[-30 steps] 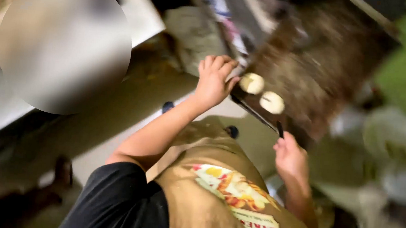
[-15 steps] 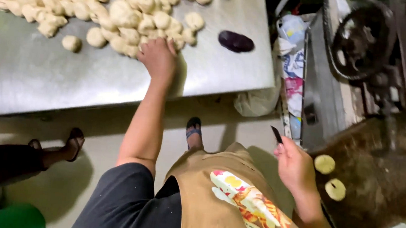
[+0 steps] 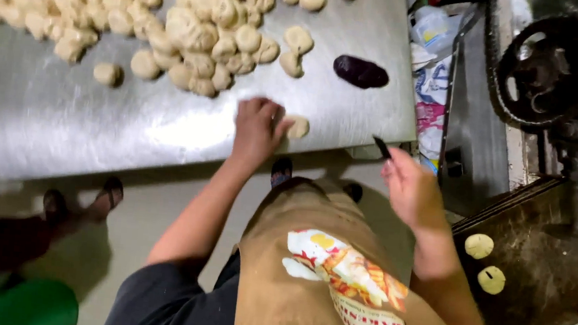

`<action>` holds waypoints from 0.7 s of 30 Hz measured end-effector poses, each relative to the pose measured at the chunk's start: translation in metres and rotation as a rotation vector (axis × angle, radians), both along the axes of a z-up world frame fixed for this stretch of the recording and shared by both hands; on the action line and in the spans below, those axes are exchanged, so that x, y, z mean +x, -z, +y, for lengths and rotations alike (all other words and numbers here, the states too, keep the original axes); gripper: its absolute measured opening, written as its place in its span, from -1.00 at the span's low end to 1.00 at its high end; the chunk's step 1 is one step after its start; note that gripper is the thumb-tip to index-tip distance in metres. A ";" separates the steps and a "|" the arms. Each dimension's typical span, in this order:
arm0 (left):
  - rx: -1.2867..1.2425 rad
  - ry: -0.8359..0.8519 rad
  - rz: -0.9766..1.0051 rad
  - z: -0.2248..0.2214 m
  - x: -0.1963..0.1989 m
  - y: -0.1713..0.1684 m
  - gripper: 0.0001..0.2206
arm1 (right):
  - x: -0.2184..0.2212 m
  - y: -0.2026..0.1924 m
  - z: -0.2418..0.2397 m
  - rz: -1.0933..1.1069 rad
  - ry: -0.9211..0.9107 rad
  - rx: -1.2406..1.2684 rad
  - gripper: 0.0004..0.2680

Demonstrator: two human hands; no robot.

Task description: The person is picking up individual dough balls from a pile, scoring them with a small knife, and placing them onto a baking tray.

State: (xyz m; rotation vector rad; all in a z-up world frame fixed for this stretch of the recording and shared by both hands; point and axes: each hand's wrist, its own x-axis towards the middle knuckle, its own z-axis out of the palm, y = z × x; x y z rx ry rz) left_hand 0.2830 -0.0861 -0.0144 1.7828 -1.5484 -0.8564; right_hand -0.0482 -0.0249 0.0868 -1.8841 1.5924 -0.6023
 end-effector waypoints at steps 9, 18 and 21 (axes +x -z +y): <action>-0.625 0.377 -0.602 0.049 -0.030 -0.011 -0.48 | -0.029 0.002 -0.023 0.006 -0.198 0.022 -0.81; -0.238 -0.179 -0.624 0.035 -0.045 0.022 -0.53 | -0.085 0.024 -0.015 -0.110 -0.256 0.125 -0.83; -0.415 -0.131 -0.496 0.036 -0.078 0.020 -0.64 | -0.096 0.031 -0.023 -0.134 -0.305 0.092 -0.83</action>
